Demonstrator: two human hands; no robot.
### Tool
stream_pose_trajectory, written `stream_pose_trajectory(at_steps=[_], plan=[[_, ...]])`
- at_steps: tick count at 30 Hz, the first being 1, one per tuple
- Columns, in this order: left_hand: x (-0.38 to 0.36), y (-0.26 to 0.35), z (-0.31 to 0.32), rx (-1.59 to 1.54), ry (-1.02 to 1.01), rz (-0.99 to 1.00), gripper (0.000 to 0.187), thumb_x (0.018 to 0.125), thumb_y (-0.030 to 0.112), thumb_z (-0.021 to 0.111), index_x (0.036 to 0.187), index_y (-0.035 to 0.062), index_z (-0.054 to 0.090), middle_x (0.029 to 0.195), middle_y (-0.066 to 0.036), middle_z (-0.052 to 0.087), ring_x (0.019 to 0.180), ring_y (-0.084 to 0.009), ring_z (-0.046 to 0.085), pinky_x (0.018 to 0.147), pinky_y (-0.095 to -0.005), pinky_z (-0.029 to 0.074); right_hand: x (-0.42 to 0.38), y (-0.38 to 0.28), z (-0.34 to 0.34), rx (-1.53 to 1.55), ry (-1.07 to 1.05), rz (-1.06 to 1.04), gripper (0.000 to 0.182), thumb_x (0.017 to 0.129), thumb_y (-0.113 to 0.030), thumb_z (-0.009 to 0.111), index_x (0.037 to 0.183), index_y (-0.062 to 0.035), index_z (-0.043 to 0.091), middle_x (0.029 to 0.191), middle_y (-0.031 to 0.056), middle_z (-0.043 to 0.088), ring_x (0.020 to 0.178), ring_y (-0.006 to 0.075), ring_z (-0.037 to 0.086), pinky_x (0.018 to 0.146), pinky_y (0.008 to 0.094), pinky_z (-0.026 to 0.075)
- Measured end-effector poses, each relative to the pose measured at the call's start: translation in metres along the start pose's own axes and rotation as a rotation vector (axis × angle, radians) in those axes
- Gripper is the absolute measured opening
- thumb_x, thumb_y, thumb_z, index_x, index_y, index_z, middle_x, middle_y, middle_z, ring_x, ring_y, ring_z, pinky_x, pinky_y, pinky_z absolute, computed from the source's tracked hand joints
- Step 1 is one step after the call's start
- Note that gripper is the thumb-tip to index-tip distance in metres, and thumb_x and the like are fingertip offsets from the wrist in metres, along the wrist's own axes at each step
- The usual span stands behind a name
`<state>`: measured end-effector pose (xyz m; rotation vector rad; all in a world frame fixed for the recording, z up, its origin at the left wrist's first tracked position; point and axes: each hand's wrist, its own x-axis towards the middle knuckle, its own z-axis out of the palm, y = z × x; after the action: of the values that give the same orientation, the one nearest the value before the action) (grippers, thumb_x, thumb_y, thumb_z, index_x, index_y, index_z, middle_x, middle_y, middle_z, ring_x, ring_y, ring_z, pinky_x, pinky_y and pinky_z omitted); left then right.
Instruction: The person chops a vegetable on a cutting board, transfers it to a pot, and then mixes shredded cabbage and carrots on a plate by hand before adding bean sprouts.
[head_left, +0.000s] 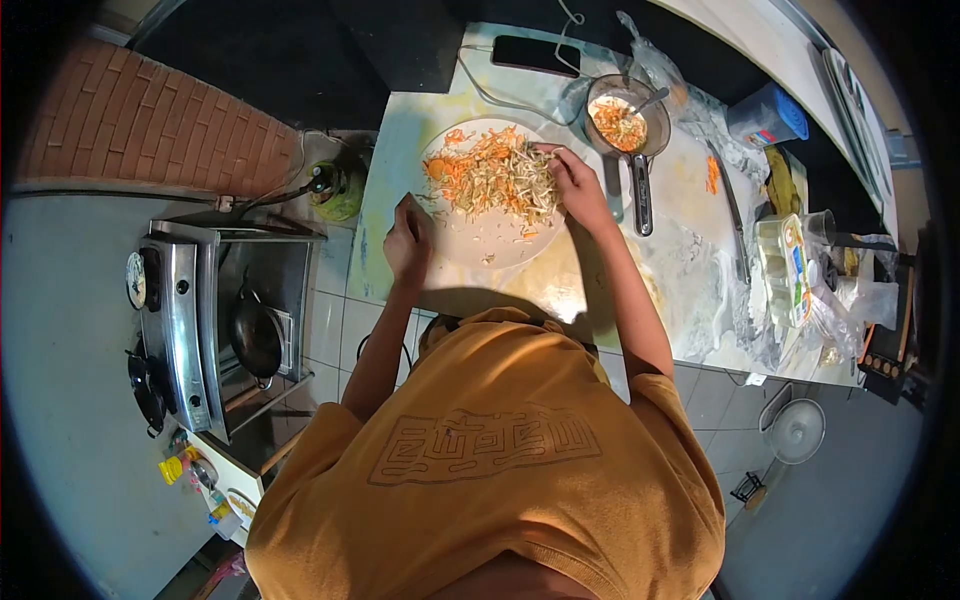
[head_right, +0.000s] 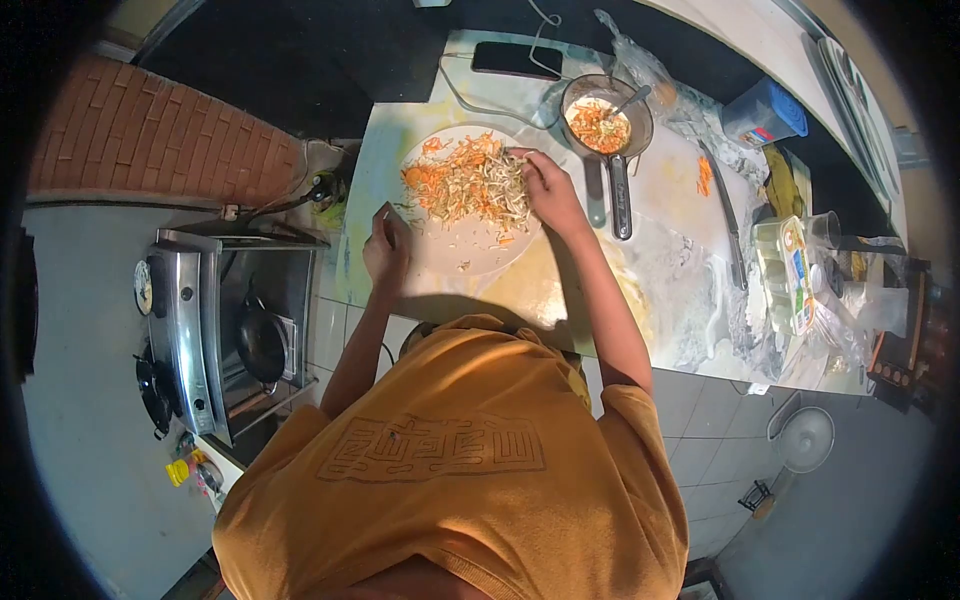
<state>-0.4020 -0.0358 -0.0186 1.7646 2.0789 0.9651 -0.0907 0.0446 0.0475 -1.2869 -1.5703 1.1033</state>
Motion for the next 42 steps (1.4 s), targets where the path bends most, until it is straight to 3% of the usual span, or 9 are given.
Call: stream_pose_trajectory(at_steps=[4,8,14,19,22,30,32,38,42], plan=[[-0.004,-0.002,0.000,0.037,0.018,-0.007,0.041,0.099,0.016,0.055,0.139,0.0165,0.051,0.073,-0.021,0.068,0.065,-0.0432,0.066,0.060,-0.0547,0.052,-0.016,-0.030,-0.004,-0.158,-0.064,-0.087,0.032,0.106,-0.012,0.053,0.136,-0.0071,0.062,0.123,0.0137,0.066,0.108,0.0230,0.062,0.096,0.0328,0.048],[0.001,0.000,0.001,0.000,0.010,-0.007,0.040,0.100,0.015,0.055,0.139,0.0164,0.052,0.072,-0.020,0.068,0.064,-0.0428,0.066,0.058,-0.0537,0.052,-0.020,-0.042,-0.009,-0.370,-0.129,-0.206,0.052,0.099,-0.028,0.066,0.147,-0.0136,0.053,0.147,0.0199,0.053,0.138,0.0383,0.049,0.116,0.0436,0.039],[-0.001,0.006,-0.002,0.015,0.037,0.018,0.042,0.099,0.012,0.056,0.140,0.0166,0.052,0.075,-0.018,0.069,0.064,-0.0404,0.067,0.056,-0.0519,0.052,-0.018,-0.033,-0.002,-0.585,-0.177,-0.379,0.068,0.092,-0.041,0.071,0.153,-0.0213,0.047,0.154,0.0220,0.045,0.140,0.0438,0.043,0.118,0.0506,0.035],[0.001,0.004,-0.007,-0.010,-0.055,0.011,0.044,0.100,0.009,0.054,0.142,0.0161,0.047,0.080,-0.017,0.070,0.067,-0.0398,0.068,0.059,-0.0521,0.052,-0.025,-0.050,0.003,-0.579,-0.007,-0.355,0.044,0.097,-0.024,0.064,0.139,-0.0126,0.057,0.140,0.0192,0.054,0.129,0.0387,0.054,0.109,0.0462,0.045],[0.007,-0.002,-0.012,-0.060,-0.069,0.095,0.040,0.101,0.008,0.052,0.139,0.0144,0.046,0.080,-0.018,0.069,0.068,-0.0400,0.068,0.059,-0.0521,0.052,-0.028,-0.057,0.000,-0.631,0.066,-0.369,0.036,0.098,-0.022,0.063,0.131,-0.0094,0.060,0.133,0.0182,0.057,0.120,0.0383,0.059,0.102,0.0458,0.050],[0.030,-0.002,-0.031,-0.379,-0.440,-0.098,0.032,0.099,0.016,0.063,0.128,0.0108,0.050,0.077,-0.016,0.068,0.068,-0.0406,0.068,0.060,-0.0499,0.052,-0.062,-0.115,-0.001,-0.589,0.106,-0.289,0.018,0.097,-0.016,0.063,0.108,-0.0025,0.063,0.111,0.0168,0.062,0.105,0.0381,0.064,0.089,0.0468,0.054],[0.035,0.000,-0.036,-0.197,-0.412,0.027,0.029,0.099,0.021,0.063,0.125,0.0101,0.052,0.080,-0.015,0.069,0.071,-0.0396,0.069,0.063,-0.0502,0.053,-0.068,-0.132,-0.008,-0.579,0.141,-0.297,0.016,0.096,-0.016,0.064,0.105,-0.0023,0.063,0.111,0.0167,0.063,0.104,0.0384,0.064,0.087,0.0471,0.054],[0.053,0.043,-0.076,0.098,-0.238,0.098,0.039,0.100,0.041,0.060,0.125,0.0117,0.060,0.092,-0.010,0.072,0.088,-0.0370,0.071,0.074,-0.0523,0.053,-0.102,-0.181,-0.094,-0.757,0.389,-0.218,0.022,0.093,-0.010,0.068,0.113,-0.0031,0.067,0.112,0.0186,0.064,0.102,0.0384,0.064,0.086,0.0458,0.055],[0.074,0.100,-0.124,-0.028,-0.212,0.058,0.032,0.101,0.031,0.063,0.124,0.0089,0.063,0.082,-0.012,0.070,0.070,-0.0299,0.070,0.067,-0.0440,0.054,-0.115,-0.198,-0.198,-0.905,0.547,-0.218,0.023,0.094,-0.010,0.067,0.116,-0.0039,0.066,0.113,0.0176,0.063,0.110,0.0382,0.062,0.093,0.0443,0.051]])
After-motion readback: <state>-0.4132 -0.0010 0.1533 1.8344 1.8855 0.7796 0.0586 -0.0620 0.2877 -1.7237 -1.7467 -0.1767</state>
